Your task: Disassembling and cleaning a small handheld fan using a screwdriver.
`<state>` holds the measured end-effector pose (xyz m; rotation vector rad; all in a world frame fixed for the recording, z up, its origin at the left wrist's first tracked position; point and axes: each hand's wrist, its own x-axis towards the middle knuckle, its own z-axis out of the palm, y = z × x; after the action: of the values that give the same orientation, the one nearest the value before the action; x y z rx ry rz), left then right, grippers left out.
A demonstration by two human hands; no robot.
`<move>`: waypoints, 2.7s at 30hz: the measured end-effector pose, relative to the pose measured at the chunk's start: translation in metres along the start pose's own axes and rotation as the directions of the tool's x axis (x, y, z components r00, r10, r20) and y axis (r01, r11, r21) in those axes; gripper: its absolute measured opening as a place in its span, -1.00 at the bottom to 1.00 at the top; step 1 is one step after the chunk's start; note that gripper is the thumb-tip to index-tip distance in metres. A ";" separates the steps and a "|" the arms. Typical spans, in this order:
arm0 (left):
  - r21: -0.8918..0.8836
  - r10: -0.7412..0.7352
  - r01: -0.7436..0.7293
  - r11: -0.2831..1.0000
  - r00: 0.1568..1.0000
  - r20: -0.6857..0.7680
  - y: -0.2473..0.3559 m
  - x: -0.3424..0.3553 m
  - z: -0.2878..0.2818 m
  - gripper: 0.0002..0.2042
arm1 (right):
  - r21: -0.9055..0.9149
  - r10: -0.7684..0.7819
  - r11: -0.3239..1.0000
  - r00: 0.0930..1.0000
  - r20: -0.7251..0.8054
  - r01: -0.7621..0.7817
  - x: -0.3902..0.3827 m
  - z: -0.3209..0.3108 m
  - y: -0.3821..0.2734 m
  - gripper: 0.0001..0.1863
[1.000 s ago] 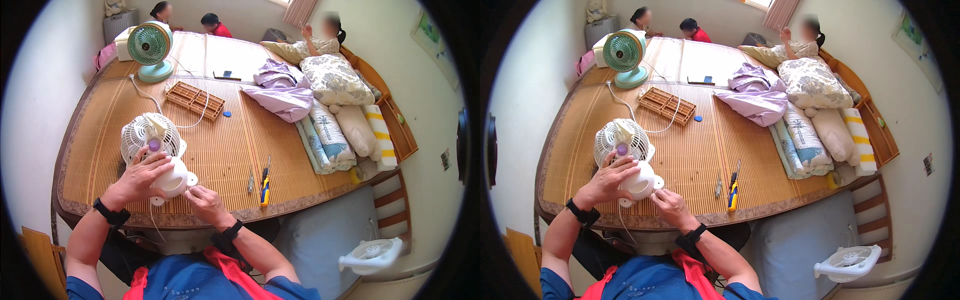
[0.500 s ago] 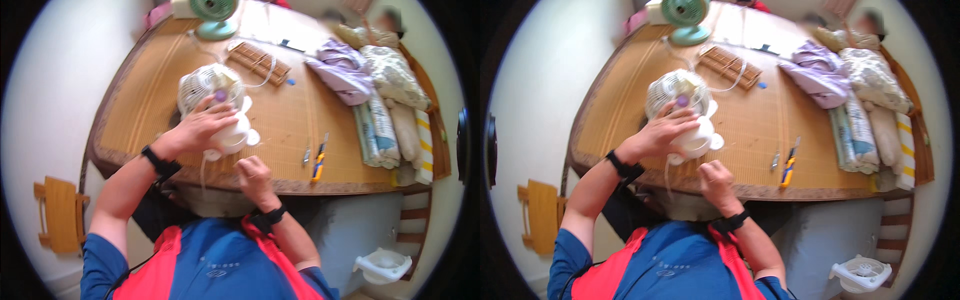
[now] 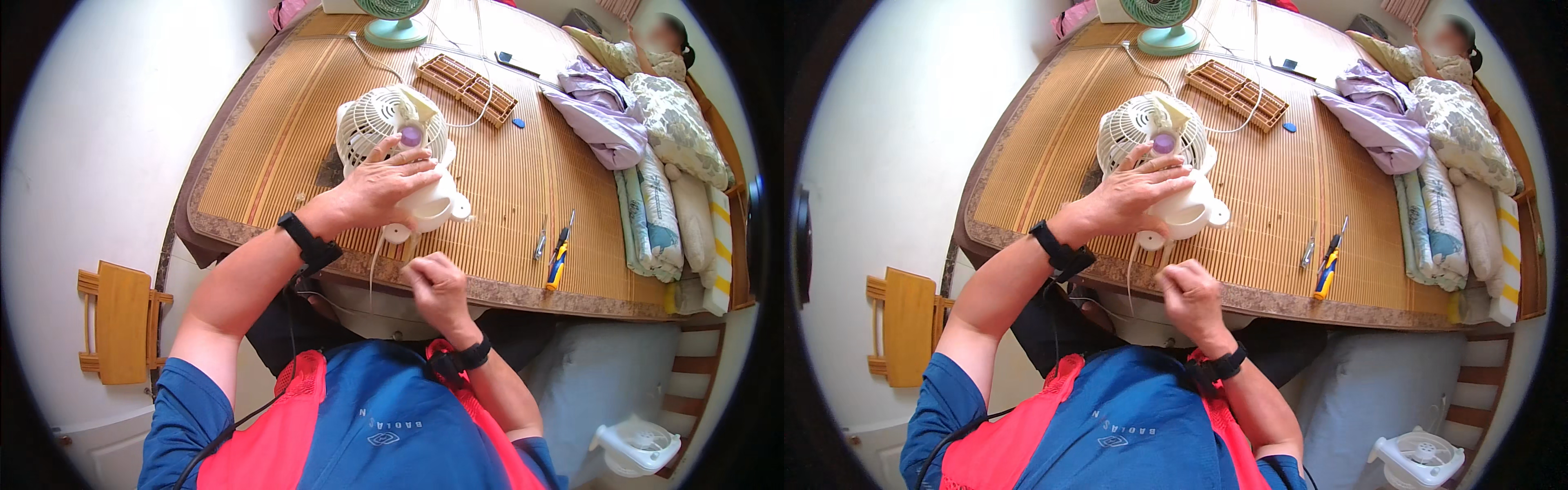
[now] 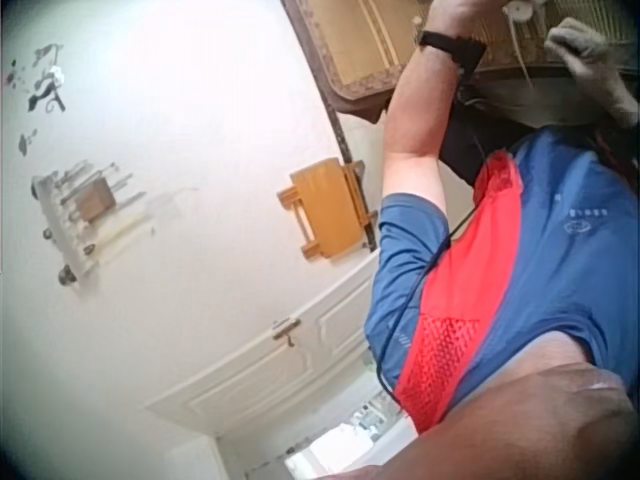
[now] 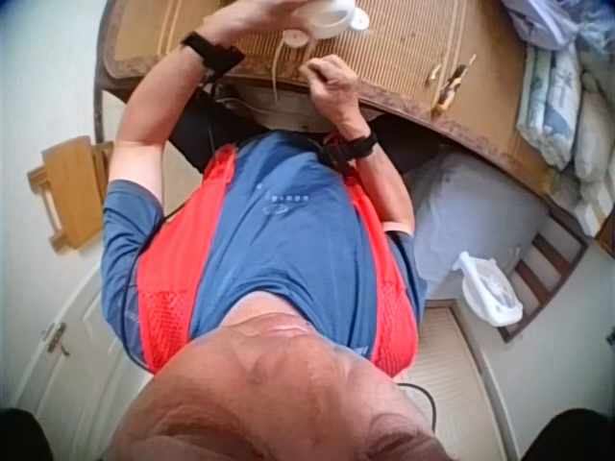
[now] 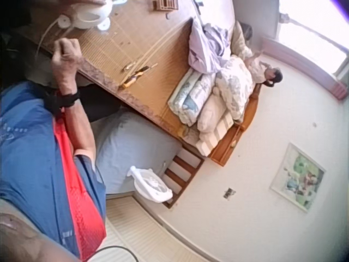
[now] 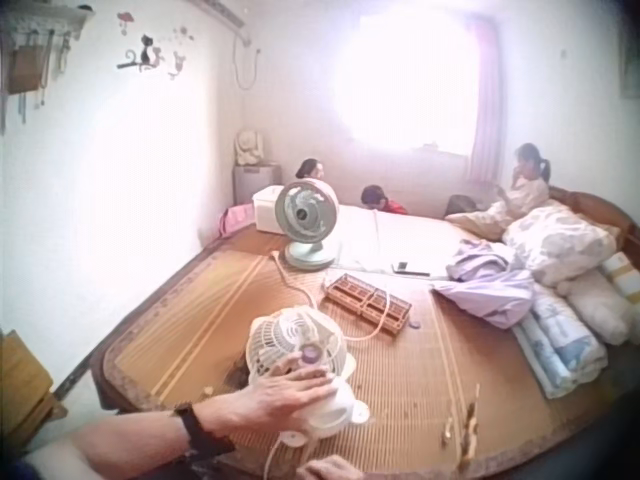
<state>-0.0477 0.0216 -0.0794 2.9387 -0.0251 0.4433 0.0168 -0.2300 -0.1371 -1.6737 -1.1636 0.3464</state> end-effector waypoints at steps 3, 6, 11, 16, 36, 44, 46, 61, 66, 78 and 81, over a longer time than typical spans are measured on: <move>0.030 -0.052 0.055 0.998 0.996 -0.076 0.004 0.010 0.012 -0.10 | 0.223 -0.180 0.967 0.954 0.239 0.126 -0.028 0.019 -0.023 -0.95; 0.037 -0.083 0.086 0.996 0.994 -0.074 0.002 0.015 0.006 -0.15 | 0.340 -0.122 0.940 0.954 0.275 0.022 -0.030 0.007 -0.032 -0.95; -0.042 -0.036 0.031 0.999 0.993 -0.110 0.005 0.003 -0.010 -0.43 | 0.665 0.352 0.623 0.907 0.232 -0.412 -0.019 -0.039 0.008 -0.96; -0.241 -0.102 0.014 0.970 0.927 -0.360 0.044 -0.023 -0.028 -0.83 | 0.834 0.450 0.372 0.865 0.221 -0.407 -0.019 -0.057 0.018 -0.93; -0.927 -0.387 0.303 -0.220 0.846 0.368 0.107 -0.030 0.015 -0.74 | 0.624 0.333 0.722 0.941 0.066 -0.299 -0.020 -0.080 0.003 -0.94; -0.926 -0.438 0.174 -0.335 0.841 0.316 0.116 -0.040 0.025 -0.64 | 0.642 0.384 0.665 0.912 0.145 -0.382 -0.014 -0.061 0.006 -0.80; -0.923 -0.440 0.183 -0.338 0.836 0.327 0.117 -0.038 0.026 -0.60 | 0.600 0.429 0.699 0.899 0.083 -0.389 -0.012 -0.059 -0.001 -0.73; -0.837 -0.604 0.385 0.389 0.793 0.084 0.128 -0.054 0.040 -0.83 | 0.486 0.421 0.778 0.905 0.068 -0.398 -0.015 -0.043 -0.015 -0.79; -0.918 -0.505 0.392 -0.059 0.782 0.366 0.131 -0.060 0.041 -0.87 | 0.614 0.450 0.677 0.889 0.089 -0.405 -0.020 -0.042 -0.008 -0.83; -0.856 -0.478 0.458 -0.240 0.712 0.515 0.121 -0.066 0.054 -0.83 | 0.201 0.117 0.974 0.992 -0.047 -0.105 -0.019 -0.041 -0.013 -0.79; -0.860 -0.501 0.384 -0.336 0.700 0.509 0.124 -0.067 0.059 -0.84 | 0.063 0.052 0.997 0.999 0.002 -0.052 -0.013 -0.044 -0.021 -0.74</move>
<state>-0.0999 -0.1113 -0.1345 1.0711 0.5776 0.1852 0.0303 -0.2660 -0.1040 -1.6510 -1.1000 0.4117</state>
